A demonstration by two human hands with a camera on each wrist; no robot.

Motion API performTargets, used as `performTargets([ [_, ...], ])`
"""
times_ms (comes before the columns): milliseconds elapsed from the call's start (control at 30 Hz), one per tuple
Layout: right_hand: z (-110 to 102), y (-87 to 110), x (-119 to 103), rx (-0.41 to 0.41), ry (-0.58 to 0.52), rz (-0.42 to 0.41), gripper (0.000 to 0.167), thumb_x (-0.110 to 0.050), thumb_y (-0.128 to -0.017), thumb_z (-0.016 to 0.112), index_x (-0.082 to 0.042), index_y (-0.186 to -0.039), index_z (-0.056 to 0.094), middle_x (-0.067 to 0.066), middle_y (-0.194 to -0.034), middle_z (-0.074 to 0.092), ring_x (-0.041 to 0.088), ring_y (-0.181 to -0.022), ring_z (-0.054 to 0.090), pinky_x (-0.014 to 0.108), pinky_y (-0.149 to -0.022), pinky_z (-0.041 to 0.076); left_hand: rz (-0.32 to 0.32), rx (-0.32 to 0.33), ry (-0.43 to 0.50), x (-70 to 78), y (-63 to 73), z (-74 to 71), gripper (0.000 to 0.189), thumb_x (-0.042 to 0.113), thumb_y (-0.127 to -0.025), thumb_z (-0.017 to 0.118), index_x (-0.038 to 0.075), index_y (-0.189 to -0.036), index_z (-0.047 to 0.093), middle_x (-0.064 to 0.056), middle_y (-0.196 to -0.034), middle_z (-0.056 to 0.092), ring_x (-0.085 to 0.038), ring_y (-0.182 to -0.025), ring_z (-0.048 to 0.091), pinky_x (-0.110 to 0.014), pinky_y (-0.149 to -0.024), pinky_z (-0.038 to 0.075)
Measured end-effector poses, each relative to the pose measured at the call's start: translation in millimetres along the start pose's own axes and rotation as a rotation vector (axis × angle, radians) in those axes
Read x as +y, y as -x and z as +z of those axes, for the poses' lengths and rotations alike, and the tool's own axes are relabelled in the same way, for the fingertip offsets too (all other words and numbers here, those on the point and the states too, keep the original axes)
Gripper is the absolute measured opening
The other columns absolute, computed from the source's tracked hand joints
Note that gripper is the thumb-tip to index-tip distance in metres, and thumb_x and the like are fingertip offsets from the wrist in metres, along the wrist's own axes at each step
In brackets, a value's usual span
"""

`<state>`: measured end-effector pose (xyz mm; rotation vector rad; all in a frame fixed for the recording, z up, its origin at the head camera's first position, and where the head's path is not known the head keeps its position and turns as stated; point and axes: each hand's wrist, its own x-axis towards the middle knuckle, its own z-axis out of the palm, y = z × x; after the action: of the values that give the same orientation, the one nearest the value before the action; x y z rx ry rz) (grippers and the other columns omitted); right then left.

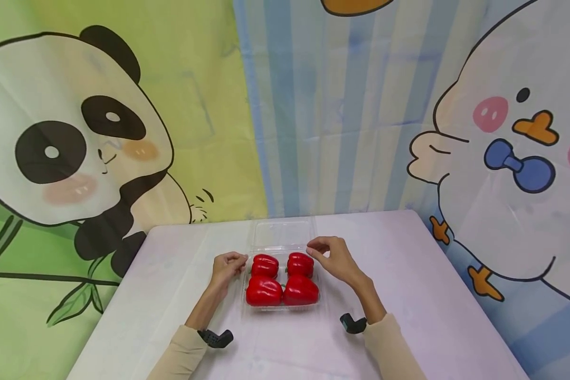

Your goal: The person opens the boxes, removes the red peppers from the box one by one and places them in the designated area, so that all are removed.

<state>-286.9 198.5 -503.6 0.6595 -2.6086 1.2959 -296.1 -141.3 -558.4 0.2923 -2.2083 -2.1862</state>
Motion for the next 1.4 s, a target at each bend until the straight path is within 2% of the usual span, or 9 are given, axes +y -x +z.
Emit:
performTargets([
  [133, 3, 8.1, -1, -0.018, -0.004, -0.021, 0.025, -0.02, -0.098, 0.083, -0.007, -0.12, 0.081, 0.007, -0.112, 0.083, 0.016, -0.093, 0.077, 0.033, -0.085, 0.066, 0.004, -0.008, -0.017, -1.5, 0.7, -0.2, 0.019, 0.009, -0.099, 0.079, -0.01, -0.098, 0.075, 0.003, -0.065, 0.066, -0.008, -0.061, 0.058, -0.018, -0.056, 0.044],
  [200, 4, 11.1, -2, -0.027, -0.003, -0.035, 0.028, -0.021, -0.096, 0.085, -0.007, -0.12, 0.081, 0.009, -0.112, 0.083, 0.016, -0.093, 0.076, 0.032, -0.084, 0.066, 0.009, -0.013, -0.024, -2.1, 0.5, -1.0, 0.021, 0.01, -0.099, 0.079, -0.01, -0.098, 0.075, 0.003, -0.066, 0.067, -0.008, -0.061, 0.057, -0.018, -0.056, 0.043],
  [367, 4, 15.1, -5, -0.076, 0.002, -0.055, 0.036, -0.022, -0.092, 0.09, -0.005, -0.122, 0.08, 0.009, -0.114, 0.083, 0.023, -0.097, 0.075, 0.037, -0.087, 0.066, 0.009, -0.023, -0.019, -0.7, -0.8, -3.4, 0.023, 0.012, -0.1, 0.079, -0.011, -0.099, 0.074, 0.002, -0.067, 0.068, -0.008, -0.061, 0.058, -0.02, -0.057, 0.044],
  [600, 4, 21.5, -8, -0.134, 0.006, -0.057, 0.043, -0.021, -0.087, 0.093, -0.004, -0.124, 0.079, 0.008, -0.116, 0.083, 0.038, -0.103, 0.074, 0.056, -0.092, 0.063, 0.019, -0.008, -0.019, 2.4, -0.2, -1.4, 0.021, 0.011, -0.099, 0.08, -0.01, -0.097, 0.075, 0.003, -0.067, 0.067, -0.007, -0.062, 0.058, -0.02, -0.058, 0.045],
  [1033, 8, 30.4, -13, -0.154, 0.002, -0.031, 0.055, -0.031, -0.08, 0.099, -0.006, -0.125, 0.079, 0.008, -0.118, 0.082, 0.034, -0.105, 0.073, 0.052, -0.091, 0.063, 0.023, -0.013, -0.021, -1.7, 0.3, -3.4, 0.024, 0.012, -0.1, 0.079, -0.011, -0.099, 0.074, 0.001, -0.069, 0.069, -0.009, -0.063, 0.058, -0.021, -0.058, 0.045],
  [1267, 13, 36.5, -13, -0.148, -0.012, -0.014, 0.057, -0.031, -0.078, 0.101, -0.008, -0.126, 0.079, 0.006, -0.118, 0.081, 0.035, -0.105, 0.072, 0.056, -0.091, 0.063, 0.014, -0.023, -0.016, -1.6, 0.8, -2.9, 0.024, 0.01, -0.099, 0.079, -0.013, -0.101, 0.074, -0.001, -0.071, 0.069, -0.01, -0.063, 0.058, -0.02, -0.059, 0.047],
  [1400, 17, 41.1, -13, -0.129, 0.004, -0.006, 0.057, -0.032, -0.076, 0.102, -0.011, -0.124, 0.079, 0.002, -0.116, 0.082, 0.034, -0.105, 0.071, 0.049, -0.089, 0.063, 0.02, -0.021, -0.012, -2.0, 0.1, -3.2, 0.023, 0.009, -0.099, 0.079, -0.013, -0.101, 0.074, -0.001, -0.072, 0.07, -0.01, -0.063, 0.059, -0.021, -0.06, 0.048],
])
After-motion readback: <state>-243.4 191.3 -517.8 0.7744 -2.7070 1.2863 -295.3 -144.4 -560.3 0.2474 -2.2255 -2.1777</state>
